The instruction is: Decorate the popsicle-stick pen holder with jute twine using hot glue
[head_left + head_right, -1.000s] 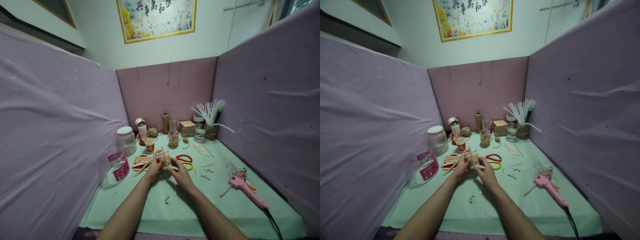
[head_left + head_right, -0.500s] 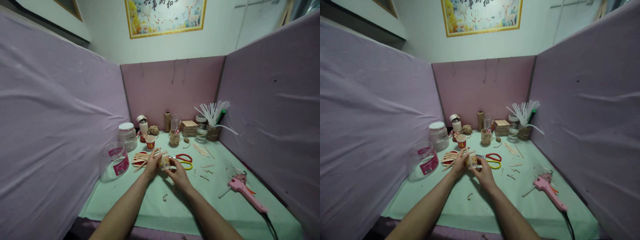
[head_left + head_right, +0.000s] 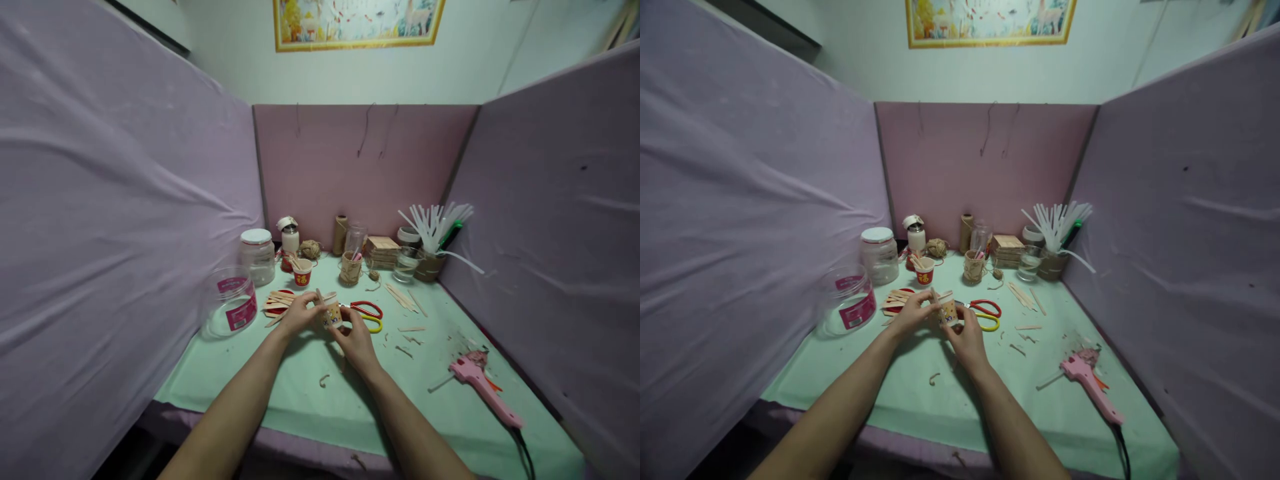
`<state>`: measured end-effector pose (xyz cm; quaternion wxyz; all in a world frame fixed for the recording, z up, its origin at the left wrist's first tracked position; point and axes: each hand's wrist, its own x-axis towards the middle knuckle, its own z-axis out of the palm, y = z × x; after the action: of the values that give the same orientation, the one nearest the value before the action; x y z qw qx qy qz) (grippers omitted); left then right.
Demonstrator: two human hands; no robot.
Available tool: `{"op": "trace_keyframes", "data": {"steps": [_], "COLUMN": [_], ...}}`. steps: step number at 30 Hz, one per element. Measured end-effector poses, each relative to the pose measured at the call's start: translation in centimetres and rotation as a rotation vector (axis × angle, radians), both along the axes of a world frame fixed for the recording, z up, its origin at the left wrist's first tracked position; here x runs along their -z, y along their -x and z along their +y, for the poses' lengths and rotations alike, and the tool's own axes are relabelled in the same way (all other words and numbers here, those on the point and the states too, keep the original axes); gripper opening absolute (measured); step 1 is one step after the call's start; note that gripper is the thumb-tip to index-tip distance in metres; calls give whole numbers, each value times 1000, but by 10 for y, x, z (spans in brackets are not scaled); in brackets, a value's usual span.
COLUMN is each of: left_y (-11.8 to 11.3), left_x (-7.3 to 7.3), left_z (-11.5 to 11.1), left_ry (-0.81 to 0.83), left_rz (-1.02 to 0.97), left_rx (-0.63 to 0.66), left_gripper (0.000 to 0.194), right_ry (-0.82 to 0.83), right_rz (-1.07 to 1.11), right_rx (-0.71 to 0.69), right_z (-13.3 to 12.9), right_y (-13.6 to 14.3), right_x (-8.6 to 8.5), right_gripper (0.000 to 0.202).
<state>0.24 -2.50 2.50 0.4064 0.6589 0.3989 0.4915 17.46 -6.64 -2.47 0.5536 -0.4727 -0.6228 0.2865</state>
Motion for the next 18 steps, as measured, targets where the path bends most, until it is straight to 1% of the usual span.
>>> {"op": "trace_keyframes", "data": {"steps": [4,7,9,10,11,13,14,15,17,18], "left_y": [4,6,5,3,0,-9,-13,-18,-25,-27], "left_x": [0,0,1,2,4,9,12,14,17,17], "left_z": [1,2,1,1,0,-1,-2,-4,-6,-6], "left_ry": [110,139,106,82,68,124,194,275,393,412], "left_rz": [-72,-95,-112,-141,-187,-304,-356,-394,-424,-423], "left_rx": [90,154,127,82,28,-44,-33,8,130,165], "left_gripper": [17,17,21,28,39,65,76,81,79,74], "right_ry": [34,75,109,128,146,177,185,189,181,173], "right_rz": [25,63,98,128,165,251,294,327,346,331], "right_rx": [-106,-170,-170,-159,-144,-118,-105,-99,-113,-117], "right_z": [-1,-2,-1,0,1,2,3,4,4,5], "right_y": [1,1,1,0,0,1,1,2,1,-1], "right_x": [-1,-3,-4,-4,-5,-5,-6,-6,-7,-8], "right_gripper": [51,54,53,53,53,55,56,57,58,58]}}
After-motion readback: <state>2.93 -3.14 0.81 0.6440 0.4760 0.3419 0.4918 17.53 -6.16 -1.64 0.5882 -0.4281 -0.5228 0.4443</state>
